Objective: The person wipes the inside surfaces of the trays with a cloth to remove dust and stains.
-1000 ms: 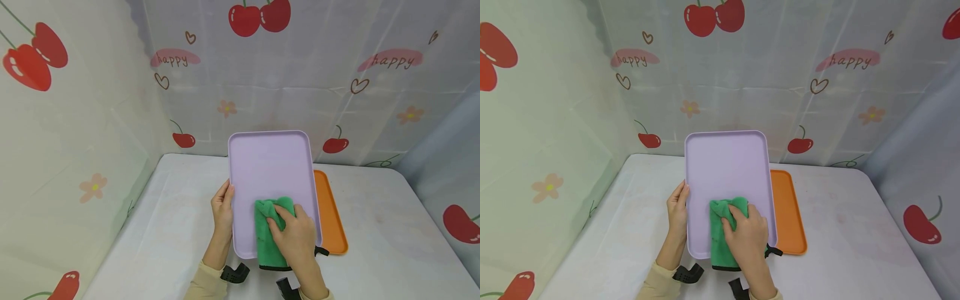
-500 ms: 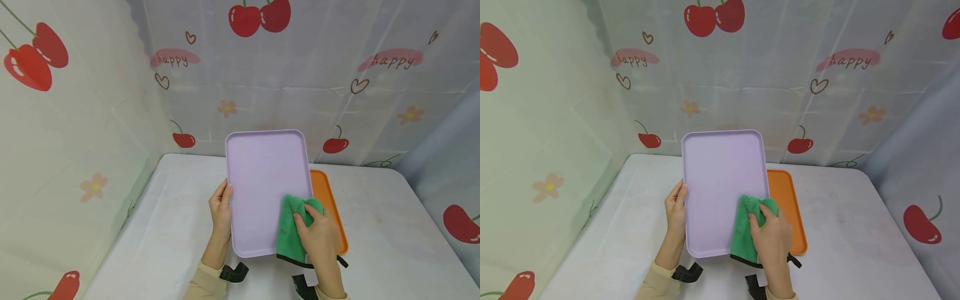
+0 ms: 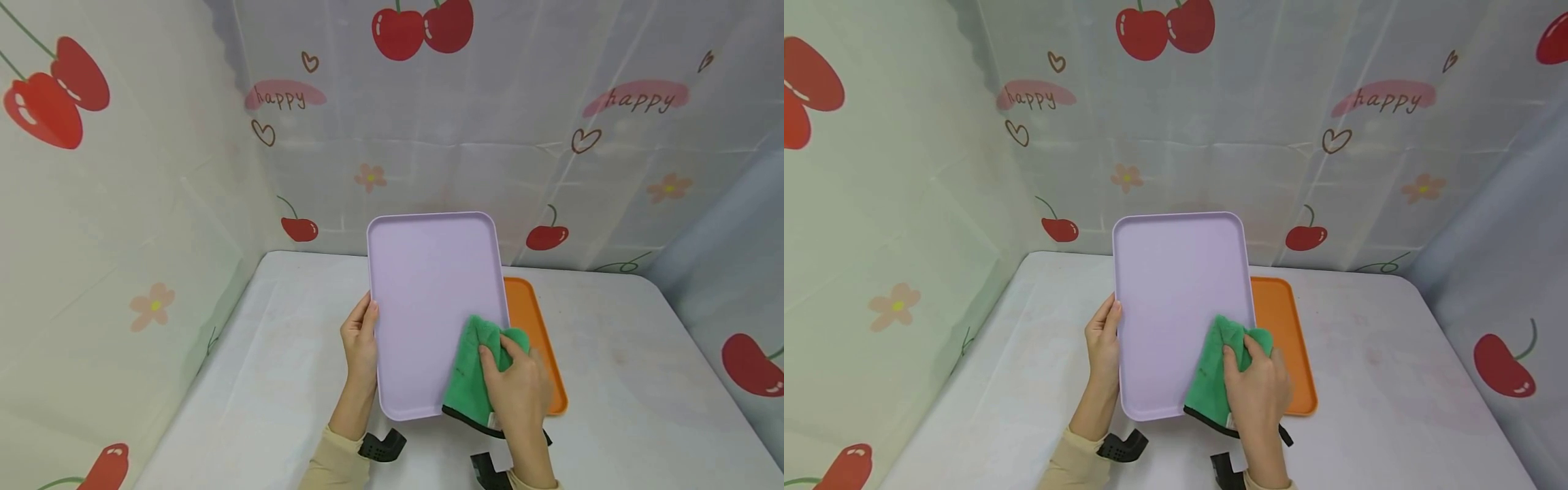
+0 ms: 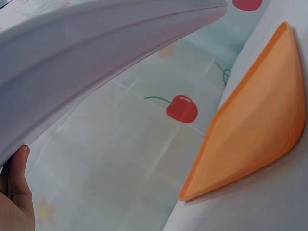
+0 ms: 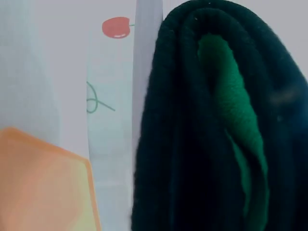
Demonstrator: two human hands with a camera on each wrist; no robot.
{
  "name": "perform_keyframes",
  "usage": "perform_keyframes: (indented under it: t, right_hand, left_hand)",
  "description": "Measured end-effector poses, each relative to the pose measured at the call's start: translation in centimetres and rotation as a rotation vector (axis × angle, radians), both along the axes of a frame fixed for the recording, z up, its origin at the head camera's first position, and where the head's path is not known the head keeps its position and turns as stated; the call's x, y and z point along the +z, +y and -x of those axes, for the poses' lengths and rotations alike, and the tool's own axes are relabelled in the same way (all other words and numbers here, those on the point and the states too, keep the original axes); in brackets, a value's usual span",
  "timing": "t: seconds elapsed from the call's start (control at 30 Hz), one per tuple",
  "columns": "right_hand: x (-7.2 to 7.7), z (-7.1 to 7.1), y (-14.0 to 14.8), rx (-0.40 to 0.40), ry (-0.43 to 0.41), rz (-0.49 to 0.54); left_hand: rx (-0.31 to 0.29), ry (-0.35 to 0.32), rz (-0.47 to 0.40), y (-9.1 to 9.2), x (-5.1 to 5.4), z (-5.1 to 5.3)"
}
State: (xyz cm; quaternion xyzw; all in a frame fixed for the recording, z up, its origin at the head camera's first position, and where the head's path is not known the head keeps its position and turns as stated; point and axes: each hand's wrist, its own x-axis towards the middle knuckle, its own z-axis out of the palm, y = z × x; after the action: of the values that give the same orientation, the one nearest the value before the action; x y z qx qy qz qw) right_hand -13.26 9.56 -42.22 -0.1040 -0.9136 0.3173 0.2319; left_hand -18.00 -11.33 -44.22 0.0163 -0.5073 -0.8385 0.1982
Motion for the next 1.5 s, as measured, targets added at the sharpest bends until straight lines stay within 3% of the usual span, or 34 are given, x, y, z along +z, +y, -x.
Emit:
perform_keyframes:
  t: [0.27, 0.63, 0.9, 1.2, 1.5]
  right_hand:
    - [-0.1, -0.2, -0.2, 0.009, 0.029, -0.002]
    - [-0.6, -0.8, -2.6, 0.114, 0.111, -0.064]
    - [-0.6, -1.9, -5.6, 0.241, 0.181, -0.110]
    - [-0.6, -3.0, -8.3, 0.430, 0.320, -0.289]
    - [-0.5, -2.9, -8.3, 0.467, 0.359, -0.341]
  left_hand:
    - [0.011, -0.009, 0.010, 0.1, 0.1, -0.1]
    - [0.012, -0.003, -0.011, 0.1, 0.0, 0.0]
    - [0.024, -0.012, -0.012, 0.2, -0.2, 0.2]
    - [0.007, -0.052, -0.008, 0.1, -0.3, 0.0]
    - [0.012, -0.052, -0.024, 0.1, 0.0, 0.1]
